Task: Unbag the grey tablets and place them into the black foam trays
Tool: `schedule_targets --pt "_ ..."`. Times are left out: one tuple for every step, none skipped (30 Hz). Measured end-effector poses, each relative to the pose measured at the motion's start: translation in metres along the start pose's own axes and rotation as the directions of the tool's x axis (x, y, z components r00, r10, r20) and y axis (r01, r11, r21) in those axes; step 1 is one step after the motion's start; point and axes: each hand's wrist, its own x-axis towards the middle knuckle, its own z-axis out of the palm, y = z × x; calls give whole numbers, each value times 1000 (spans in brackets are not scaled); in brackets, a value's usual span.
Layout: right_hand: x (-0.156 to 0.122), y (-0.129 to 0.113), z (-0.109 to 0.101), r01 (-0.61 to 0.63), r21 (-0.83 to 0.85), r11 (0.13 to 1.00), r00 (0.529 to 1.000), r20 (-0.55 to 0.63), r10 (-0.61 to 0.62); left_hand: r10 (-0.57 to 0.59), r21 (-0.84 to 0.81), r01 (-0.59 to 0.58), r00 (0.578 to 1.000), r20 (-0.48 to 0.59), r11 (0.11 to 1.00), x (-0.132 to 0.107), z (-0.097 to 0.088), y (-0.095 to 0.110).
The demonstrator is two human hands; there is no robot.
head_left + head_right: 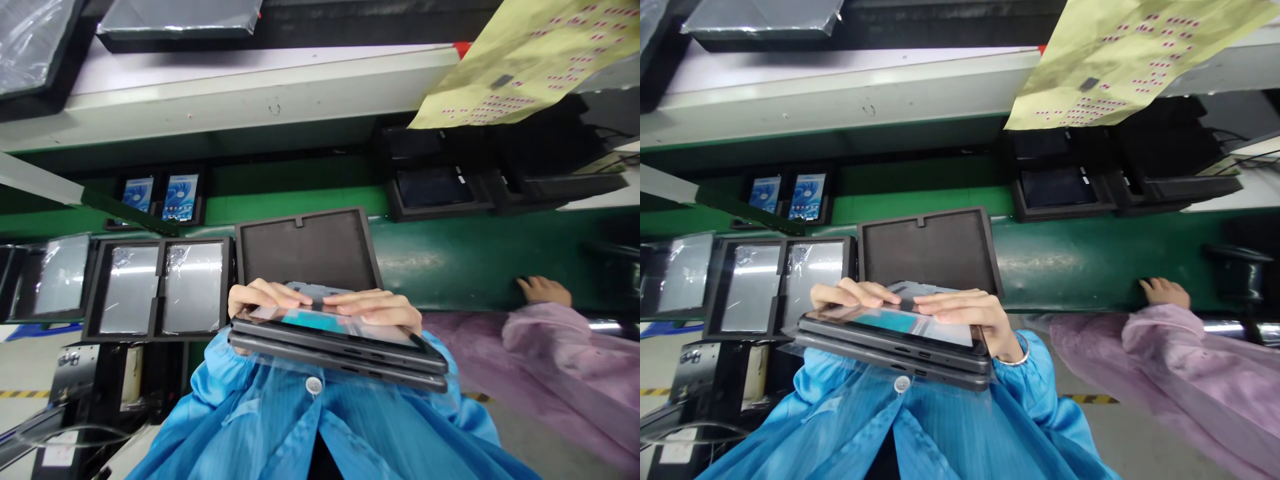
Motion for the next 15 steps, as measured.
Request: schedule_targets --pt "-3 4 1 -8 -37 999 1000 -2 8 76 -16 -75 995 57 997 3 -1 -1" --pt "-7 7 3 -17 -63 998 1000 2 17 147 -35 -144 983 109 989 6 -2 -2" --pt "-10 10 4 -24 -71 997 1000 1 24 196 -51 -190 969 149 980 9 -3 -3" --pt "-13 12 5 -30 -66 997 1000 -11 29 215 -58 -209 962 166 976 12 -4 -4" --pt "-15 15 6 -46 -61 997 999 -29 45 223 -58 -217 961 163 975 14 -4 -5" --pt "-17 16 6 -73 -68 995 997 -44 70 227 -55 -221 961 160 974 16 -4 -5" --pt "-18 18 7 -101 -89 991 994 -45 97 236 -54 -230 958 161 972 17 -3 -4" --pt "-19 19 7 -121 -119 985 993 -30 118 249 -54 -244 956 154 968 19 0 -3" --pt "-19 20 7 -130 -147 981 992 -8 130 264 -57 -259 954 141 964 20 3 -2" --pt "-19 20 7 -113 -160 981 993 12 116 284 -64 -279 951 119 958 21 6 0" --pt "-18 19 7 -91 -155 984 995 17 95 301 -69 -295 948 103 953 23 10 2" --pt "-17 17 7 -68 -138 988 998 7 69 312 -71 -306 946 86 949 23 13 4" --pt "-15 15 8 -38 -110 993 999 -13 37 314 -66 -309 946 80 949 24 16 5" --pt "-12 13 9 -8 -81 997 999 -40 5 308 -56 -304 948 78 951 23 18 6" --pt "-9 10 10 12 -57 998 998 -61 -16 302 -46 -300 950 81 953 22 19 6"
